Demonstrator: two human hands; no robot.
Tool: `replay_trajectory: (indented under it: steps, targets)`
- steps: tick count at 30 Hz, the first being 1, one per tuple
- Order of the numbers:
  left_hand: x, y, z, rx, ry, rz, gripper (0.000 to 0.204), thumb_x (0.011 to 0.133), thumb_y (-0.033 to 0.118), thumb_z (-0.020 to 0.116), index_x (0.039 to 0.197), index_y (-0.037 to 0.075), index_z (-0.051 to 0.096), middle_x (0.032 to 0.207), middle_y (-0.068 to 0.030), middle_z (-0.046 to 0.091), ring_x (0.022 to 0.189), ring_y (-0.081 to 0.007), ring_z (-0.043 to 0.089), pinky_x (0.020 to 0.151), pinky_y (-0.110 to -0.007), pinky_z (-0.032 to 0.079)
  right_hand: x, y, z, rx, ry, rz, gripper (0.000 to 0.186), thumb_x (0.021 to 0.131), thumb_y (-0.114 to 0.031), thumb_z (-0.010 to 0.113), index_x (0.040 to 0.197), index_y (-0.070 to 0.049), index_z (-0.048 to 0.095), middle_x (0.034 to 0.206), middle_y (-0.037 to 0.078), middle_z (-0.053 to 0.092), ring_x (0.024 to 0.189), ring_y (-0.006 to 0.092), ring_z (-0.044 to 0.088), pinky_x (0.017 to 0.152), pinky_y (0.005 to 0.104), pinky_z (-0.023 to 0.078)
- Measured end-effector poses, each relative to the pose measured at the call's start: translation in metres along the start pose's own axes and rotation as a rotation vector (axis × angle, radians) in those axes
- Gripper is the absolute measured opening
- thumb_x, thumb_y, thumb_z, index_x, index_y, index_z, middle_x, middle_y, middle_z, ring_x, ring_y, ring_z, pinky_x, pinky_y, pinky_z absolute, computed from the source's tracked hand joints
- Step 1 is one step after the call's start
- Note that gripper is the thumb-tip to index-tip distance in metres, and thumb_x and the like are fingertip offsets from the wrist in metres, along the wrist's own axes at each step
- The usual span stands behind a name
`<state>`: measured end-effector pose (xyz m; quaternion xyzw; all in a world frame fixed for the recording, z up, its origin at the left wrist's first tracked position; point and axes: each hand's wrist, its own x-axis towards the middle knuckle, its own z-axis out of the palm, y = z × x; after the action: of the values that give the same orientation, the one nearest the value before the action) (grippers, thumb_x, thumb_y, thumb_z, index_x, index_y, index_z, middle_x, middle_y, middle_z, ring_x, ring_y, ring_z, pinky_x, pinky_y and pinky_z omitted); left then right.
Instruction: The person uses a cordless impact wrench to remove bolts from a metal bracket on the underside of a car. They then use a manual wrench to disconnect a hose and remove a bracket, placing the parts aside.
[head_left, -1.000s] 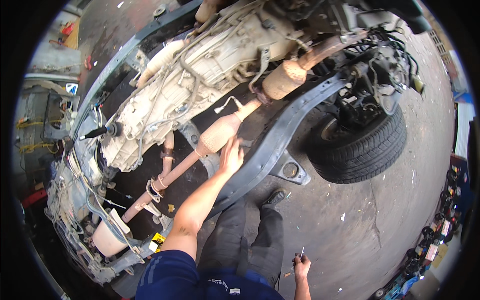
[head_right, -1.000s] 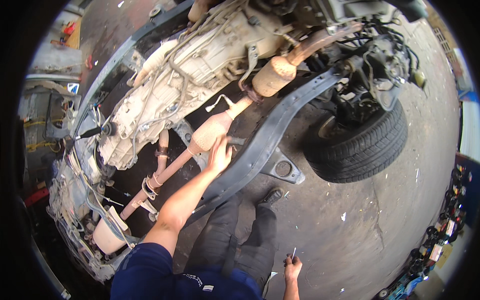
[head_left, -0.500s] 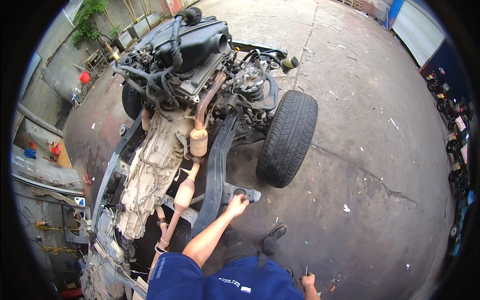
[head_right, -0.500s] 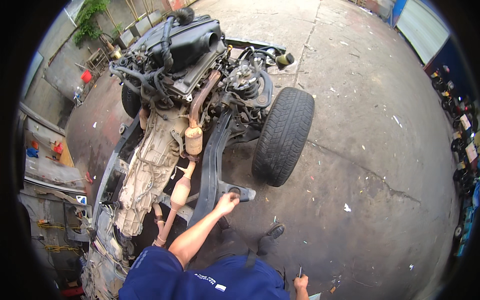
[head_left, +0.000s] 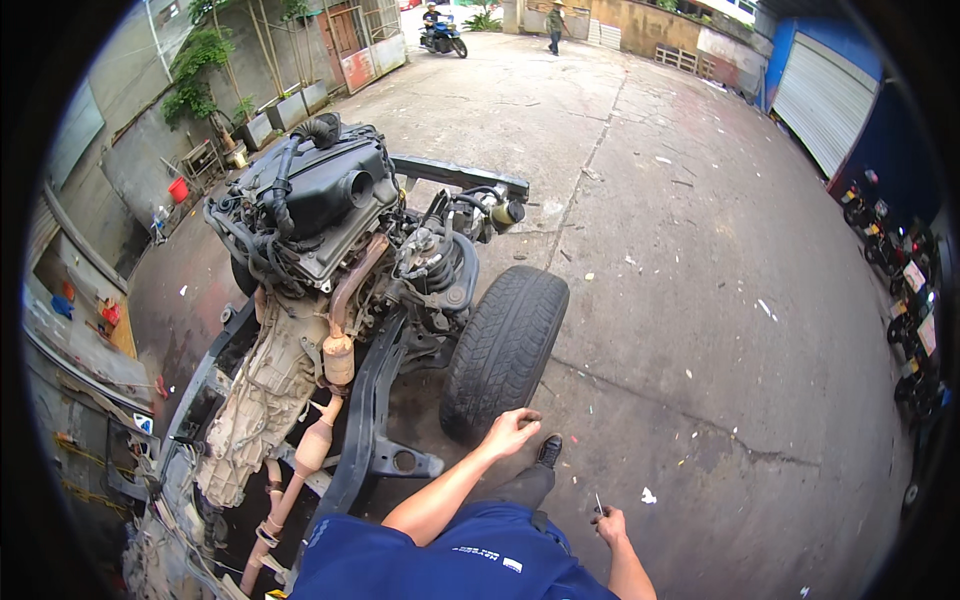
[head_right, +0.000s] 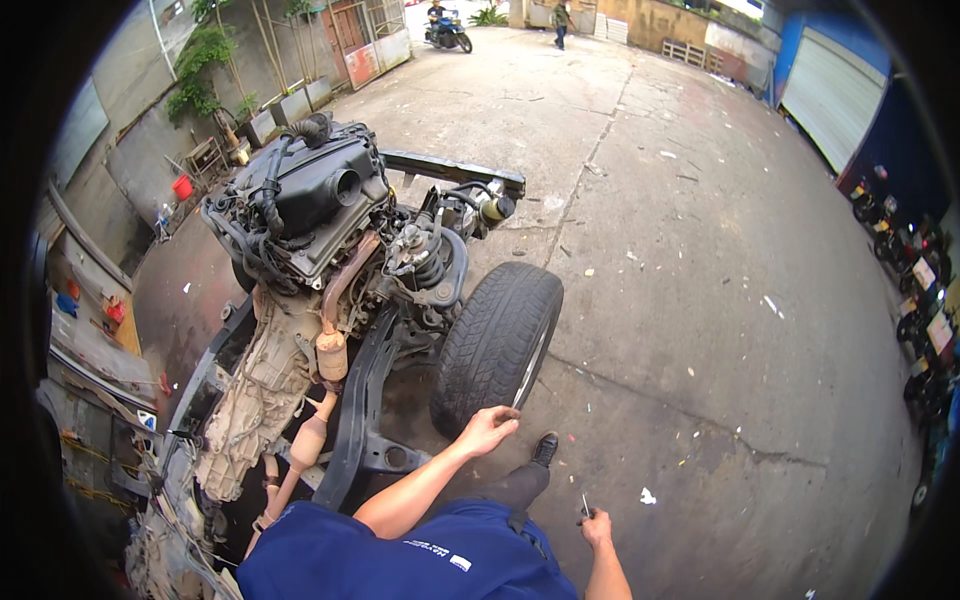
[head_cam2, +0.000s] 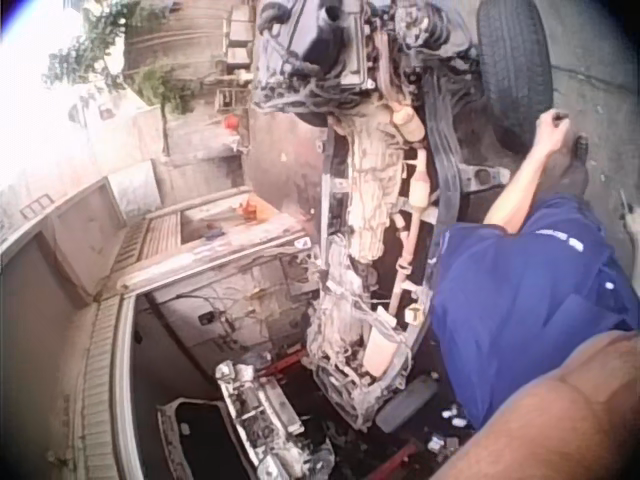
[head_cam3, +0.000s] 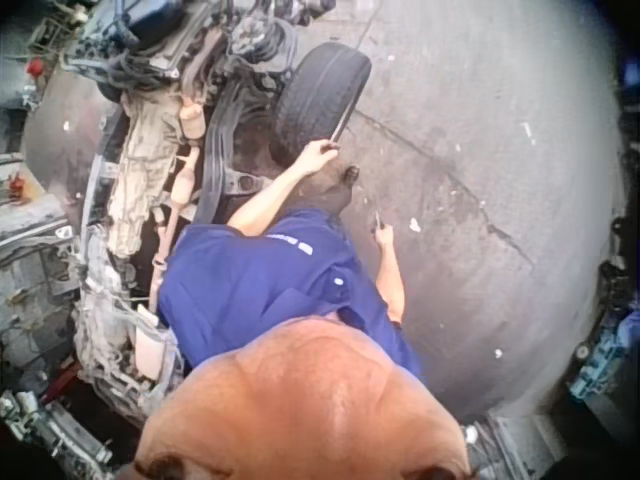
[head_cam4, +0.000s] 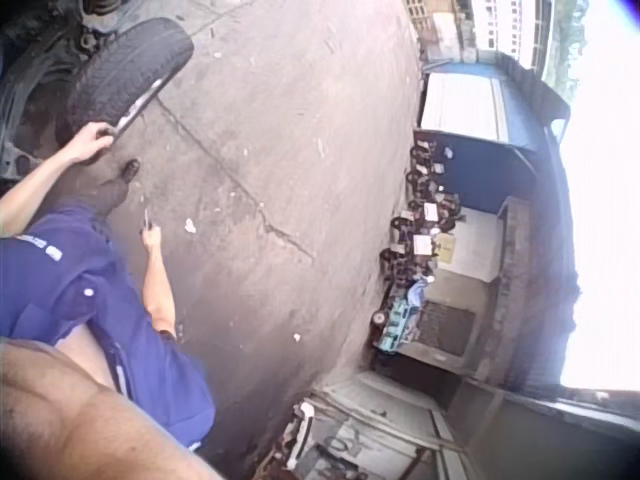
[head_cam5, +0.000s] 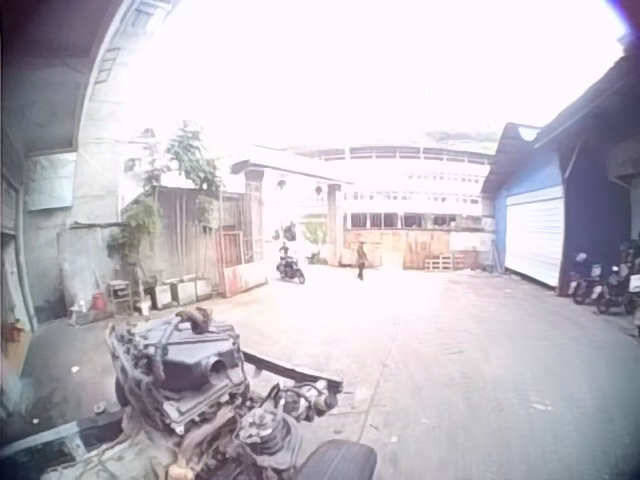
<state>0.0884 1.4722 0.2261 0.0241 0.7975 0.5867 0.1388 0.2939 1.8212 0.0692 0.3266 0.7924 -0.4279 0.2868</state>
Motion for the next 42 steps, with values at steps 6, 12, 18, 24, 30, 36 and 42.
replay_trajectory:
  steps: [6,12,18,24,30,36,42]
  targets:
    - [0.143,-0.047,0.008,0.152,0.1,-0.403,0.036,0.089,0.027,0.068,0.119,0.007,0.074,0.115,-0.0171,0.075,0.112,-0.0296,0.071,0.099,-0.041,0.053,0.073,-0.029,-0.12,0.167,0.181,0.104,0.032,0.083,-0.004,0.063,0.113,0.001,0.071,0.081,0.013,0.073,0.059,0.0164,0.062,0.056,0.0312,0.051]
    - [0.337,0.053,0.01,0.189,0.064,-0.071,0.041,0.094,0.023,0.063,0.127,0.0,0.066,0.119,-0.0213,0.072,0.114,-0.0334,0.069,0.097,-0.042,0.054,0.148,-0.097,-0.207,-0.036,0.247,0.246,0.027,0.086,-0.021,0.071,0.109,-0.006,0.071,0.081,0.011,0.066,0.077,0.0271,0.066,0.074,0.0419,0.053]
    - [0.486,0.051,-0.039,0.104,0.018,-0.028,0.037,0.097,0.025,0.063,0.125,0.002,0.067,0.116,-0.0186,0.074,0.11,-0.0295,0.071,0.094,-0.04,0.055,0.305,-0.216,-0.25,-0.192,0.006,0.099,0.024,0.085,-0.019,0.069,0.102,-0.004,0.073,0.082,0.015,0.069,0.079,0.0278,0.07,0.074,0.0423,0.055]
    - [0.534,-0.111,-0.049,-0.209,0.786,-0.912,0.026,0.087,0.023,0.068,0.106,0.007,0.077,0.109,-0.0192,0.075,0.109,-0.0287,0.071,0.094,-0.04,0.054,0.496,-0.344,-0.318,-0.49,-0.225,-0.032,0.022,0.084,-0.018,0.066,0.096,-0.001,0.074,0.083,0.019,0.072,0.081,0.0284,0.073,0.075,0.0428,0.057]
    - [0.572,-0.107,0.03,-0.182,0.738,-1.127,0.033,0.088,0.022,0.067,0.117,0.007,0.073,0.114,-0.0183,0.074,0.111,-0.0341,0.069,0.096,-0.043,0.053,0.73,-0.6,-0.48,-1.065,-0.195,-0.269,0.024,0.085,-0.017,0.063,0.091,0.002,0.076,0.087,0.023,0.075,0.087,0.034,0.076,0.078,0.0442,0.059]
    - [0.705,-0.099,0.117,-0.724,0.745,-1.282,0.029,0.086,0.024,0.071,0.106,0.004,0.075,0.111,-0.0188,0.075,0.109,-0.0337,0.07,0.095,-0.042,0.053,0.915,-1.039,-0.505,-0.659,0.191,-0.67,0.029,0.088,-0.012,0.06,0.106,0.008,0.071,0.081,0.019,0.074,0.072,0.0272,0.072,0.071,0.0406,0.055]
    - [0.919,-0.11,0.046,-0.475,1.033,-1.526,0.031,0.091,0.02,0.065,0.116,0.003,0.071,0.111,-0.0244,0.072,0.112,-0.0409,0.067,0.096,-0.047,0.052,0.941,-1.283,-0.336,-0.653,-0.047,-0.867,0.03,0.094,-0.013,0.059,0.114,0.006,0.07,0.081,0.015,0.073,0.075,0.02,0.069,0.07,0.0346,0.053]
